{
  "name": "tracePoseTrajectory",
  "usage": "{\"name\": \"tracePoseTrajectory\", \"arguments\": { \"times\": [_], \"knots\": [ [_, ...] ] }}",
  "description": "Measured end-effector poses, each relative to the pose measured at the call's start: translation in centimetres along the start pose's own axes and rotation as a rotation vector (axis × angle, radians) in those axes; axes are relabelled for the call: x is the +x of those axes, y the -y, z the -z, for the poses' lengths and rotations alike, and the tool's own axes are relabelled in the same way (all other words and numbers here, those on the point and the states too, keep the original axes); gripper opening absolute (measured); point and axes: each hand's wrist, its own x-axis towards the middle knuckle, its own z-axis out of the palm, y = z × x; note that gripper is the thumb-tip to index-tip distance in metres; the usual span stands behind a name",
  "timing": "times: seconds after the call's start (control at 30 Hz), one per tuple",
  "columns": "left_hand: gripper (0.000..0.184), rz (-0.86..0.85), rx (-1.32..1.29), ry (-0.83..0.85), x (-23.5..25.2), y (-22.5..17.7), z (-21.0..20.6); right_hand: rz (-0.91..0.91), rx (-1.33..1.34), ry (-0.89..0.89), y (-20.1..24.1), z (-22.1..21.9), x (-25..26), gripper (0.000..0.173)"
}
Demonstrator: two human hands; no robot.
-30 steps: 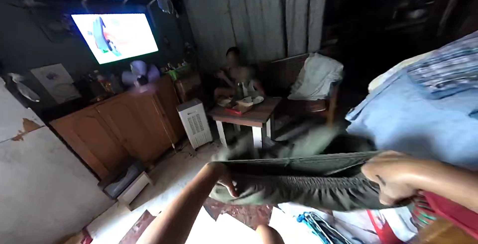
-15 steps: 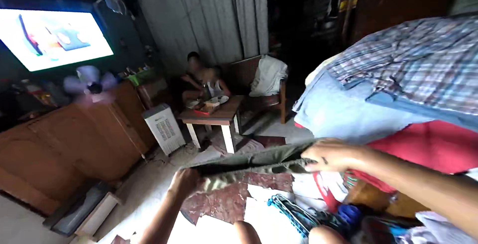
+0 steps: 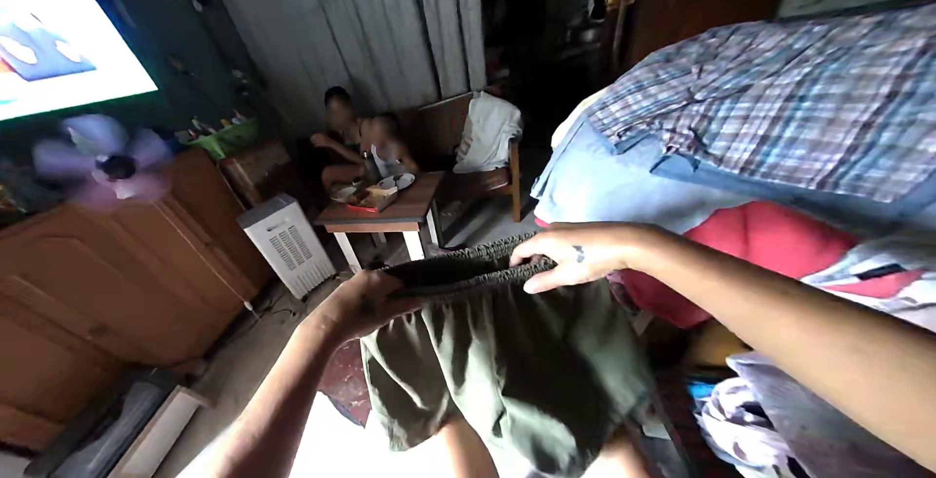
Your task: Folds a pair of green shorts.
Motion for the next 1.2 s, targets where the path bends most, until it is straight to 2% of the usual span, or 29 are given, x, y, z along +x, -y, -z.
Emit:
{"name": "tracePoseTrajectory", "arguments": {
  "times": [0.13,0.3,0.5,0.63,0.73,0.8,0.87,0.9,0.93,1.0,1.1,1.17,1.2],
  "knots": [
    [0.039,-0.056,0.033,0.06,1.0,-1.7,-0.1,0.015,-0.009,0.033,1.6,-1.2,-0.4,0.05],
    [0.038,-0.121,0.034,0.027,2.3,-2.6,-0.2,0.039,0.03,-0.07,2.5,-3.6,0.9,0.053],
    [0.037,-0.174,-0.087,0.012,3.2,-3.1,-1.1,0.326,0.394,-0.195,2.1,-6.0,2.6,0.026],
    [0.034,-0.146,-0.222,0.008,2.9,-1.5,-1.8,0.383,0.547,-0.164,1.5,-5.2,1.7,0.023],
    [0.03,-0.161,-0.359,0.03,3.0,0.0,-3.0,0.399,0.555,-0.21,1.5,-4.6,1.0,0.022],
    [0.024,-0.187,-0.563,0.037,3.3,-0.4,-3.9,0.409,0.521,-0.243,2.1,-4.6,0.7,0.022],
    [0.039,-0.271,-0.731,0.094,3.7,-1.5,-4.6,0.456,0.465,-0.276,3.3,-4.9,0.8,0.023],
    [0.038,-0.318,-0.751,0.127,3.8,-2.2,-4.6,0.479,0.453,-0.269,3.9,-5.0,0.7,0.023],
    [0.028,-0.365,-0.737,0.158,3.8,-2.6,-4.3,0.487,0.459,-0.229,4.2,-4.8,0.5,0.023],
    [0.01,-0.392,-0.679,0.176,3.1,-2.4,-2.7,0.457,0.48,-0.072,3.5,-4.1,-0.1,0.026],
    [0.018,-0.205,-0.374,0.075,1.3,0.4,0.3,0.217,0.292,0.227,-0.5,-3.1,-1.1,0.04],
    [0.024,-0.013,-0.093,-0.016,0.5,3.0,1.4,-0.064,0.054,0.247,-3.2,-2.3,-1.5,0.044],
    [0.023,0.042,-0.024,-0.054,0.3,4.3,1.5,-0.175,-0.045,0.174,-4.3,-1.8,-1.7,0.043]
  ]
}}
